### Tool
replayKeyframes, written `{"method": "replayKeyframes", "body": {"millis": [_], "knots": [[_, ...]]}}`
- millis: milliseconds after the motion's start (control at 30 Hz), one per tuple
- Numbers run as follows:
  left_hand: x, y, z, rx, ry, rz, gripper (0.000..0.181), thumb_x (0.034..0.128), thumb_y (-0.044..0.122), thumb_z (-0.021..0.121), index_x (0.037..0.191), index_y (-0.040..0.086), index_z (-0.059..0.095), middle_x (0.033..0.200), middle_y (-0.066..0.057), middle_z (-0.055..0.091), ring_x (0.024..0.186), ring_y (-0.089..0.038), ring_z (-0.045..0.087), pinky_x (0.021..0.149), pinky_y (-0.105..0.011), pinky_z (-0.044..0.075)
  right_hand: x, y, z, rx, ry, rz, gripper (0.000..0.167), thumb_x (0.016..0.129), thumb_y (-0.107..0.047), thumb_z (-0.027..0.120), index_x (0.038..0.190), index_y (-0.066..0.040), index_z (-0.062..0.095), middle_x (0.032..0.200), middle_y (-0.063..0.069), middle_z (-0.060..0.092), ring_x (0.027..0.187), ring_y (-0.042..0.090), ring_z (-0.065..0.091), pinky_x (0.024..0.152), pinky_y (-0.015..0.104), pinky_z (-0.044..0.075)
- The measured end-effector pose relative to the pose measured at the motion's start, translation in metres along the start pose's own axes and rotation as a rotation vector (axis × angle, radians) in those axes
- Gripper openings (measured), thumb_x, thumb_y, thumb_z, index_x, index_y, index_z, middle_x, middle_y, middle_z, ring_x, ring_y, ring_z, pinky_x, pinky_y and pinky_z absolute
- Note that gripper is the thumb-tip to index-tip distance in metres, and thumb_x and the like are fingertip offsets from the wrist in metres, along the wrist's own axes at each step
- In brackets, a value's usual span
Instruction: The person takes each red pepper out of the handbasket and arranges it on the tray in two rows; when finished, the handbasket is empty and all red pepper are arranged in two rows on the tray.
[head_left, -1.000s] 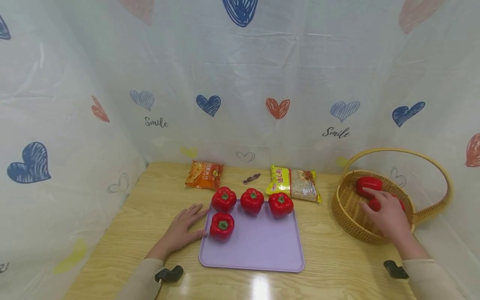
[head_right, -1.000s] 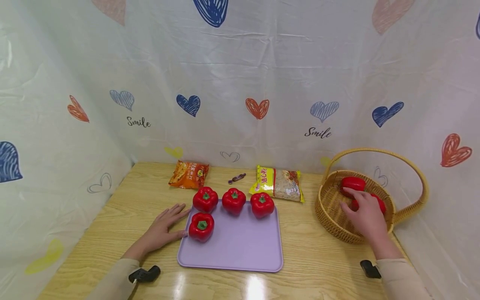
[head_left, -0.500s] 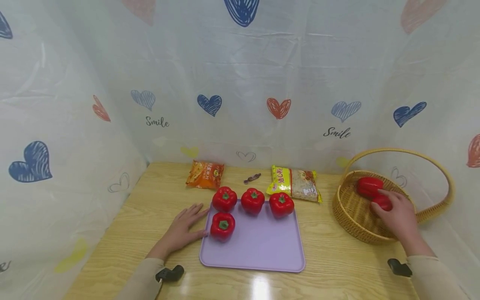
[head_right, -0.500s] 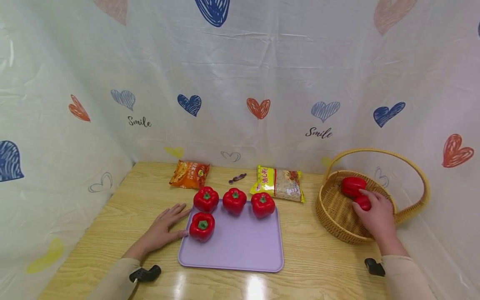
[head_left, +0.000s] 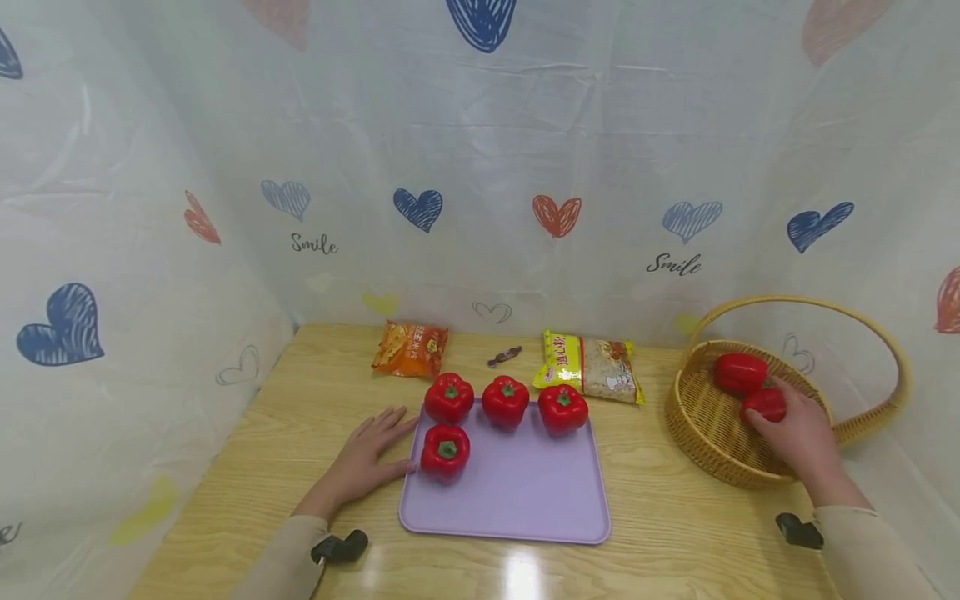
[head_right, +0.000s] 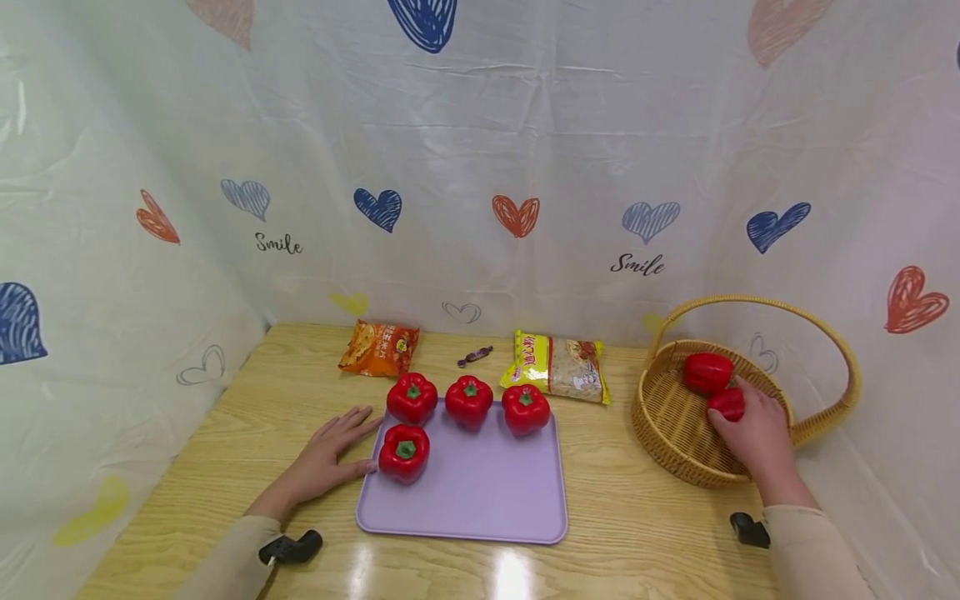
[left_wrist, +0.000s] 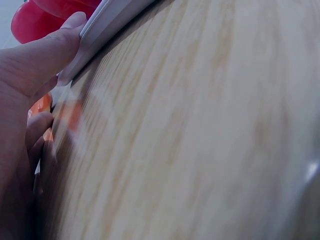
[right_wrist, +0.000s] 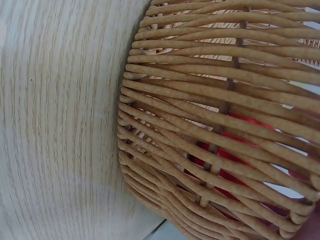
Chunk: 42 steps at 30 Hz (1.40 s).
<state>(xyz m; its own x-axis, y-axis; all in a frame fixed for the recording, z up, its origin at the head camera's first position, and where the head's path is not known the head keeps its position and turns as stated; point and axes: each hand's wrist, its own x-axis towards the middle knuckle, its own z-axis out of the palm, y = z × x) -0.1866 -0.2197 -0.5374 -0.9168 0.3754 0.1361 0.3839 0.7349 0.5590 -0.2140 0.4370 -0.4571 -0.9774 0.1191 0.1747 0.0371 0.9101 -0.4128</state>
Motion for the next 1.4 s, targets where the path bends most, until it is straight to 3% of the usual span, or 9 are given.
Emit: {"method": "replayKeyframes", "body": {"millis": [333,533,933,1100,1267,1400], "knots": [[-0.001,0.001,-0.001,-0.015,0.006,0.007,0.074,0.0901,0.052,0.071,0.153,0.02,0.049,0.162,-0.014,0.037,0.153,-0.039,0.023,0.123,-0.059,0.013,0.0,0.001,0.003,0.0,0.003,0.038,0.079,0.096,-0.026,0.064,0.151,0.015,0.024,0.132,0.052,0.029,0.12,0.068,0.03,0.09,0.081,0.036],[-0.001,0.0,0.0,-0.015,0.005,0.007,0.074,0.0903,0.054,0.07,0.153,0.021,0.049,0.162,-0.014,0.036,0.153,-0.038,0.022,0.123,-0.059,0.013,-0.001,-0.001,0.007,0.02,-0.01,-0.008,0.078,0.096,-0.025,0.066,0.149,0.016,0.027,0.132,0.049,0.03,0.121,0.066,0.03,0.09,0.081,0.036],[-0.001,0.001,0.0,-0.017,0.011,0.006,0.074,0.0901,0.053,0.071,0.153,0.02,0.049,0.162,-0.014,0.037,0.153,-0.039,0.022,0.123,-0.059,0.013,-0.004,-0.02,0.015,0.076,0.038,-0.098,0.068,0.094,-0.019,0.07,0.143,0.014,0.037,0.122,0.04,0.041,0.115,0.058,0.038,0.088,0.075,0.038],[-0.001,0.001,0.0,-0.014,0.014,0.01,0.074,0.0902,0.052,0.071,0.153,0.02,0.05,0.161,-0.015,0.037,0.152,-0.039,0.023,0.123,-0.059,0.013,-0.005,-0.024,0.019,0.043,0.05,-0.046,0.067,0.095,-0.026,0.069,0.141,0.014,0.04,0.128,0.042,0.039,0.119,0.061,0.034,0.09,0.077,0.037],[-0.001,0.001,0.0,-0.021,0.015,0.013,0.074,0.0903,0.052,0.071,0.153,0.02,0.049,0.161,-0.015,0.037,0.152,-0.04,0.022,0.123,-0.06,0.013,-0.006,-0.025,0.019,0.012,0.001,0.023,0.067,0.098,-0.038,0.065,0.137,0.013,0.045,0.126,0.045,0.037,0.114,0.06,0.037,0.084,0.076,0.042],[-0.001,0.002,0.0,-0.019,0.015,0.012,0.074,0.0902,0.052,0.071,0.153,0.019,0.049,0.161,-0.016,0.037,0.152,-0.04,0.022,0.123,-0.06,0.013,-0.005,-0.026,0.017,0.004,-0.037,0.005,0.065,0.098,-0.037,0.065,0.136,0.012,0.046,0.123,0.045,0.04,0.111,0.06,0.04,0.083,0.075,0.043]]}}
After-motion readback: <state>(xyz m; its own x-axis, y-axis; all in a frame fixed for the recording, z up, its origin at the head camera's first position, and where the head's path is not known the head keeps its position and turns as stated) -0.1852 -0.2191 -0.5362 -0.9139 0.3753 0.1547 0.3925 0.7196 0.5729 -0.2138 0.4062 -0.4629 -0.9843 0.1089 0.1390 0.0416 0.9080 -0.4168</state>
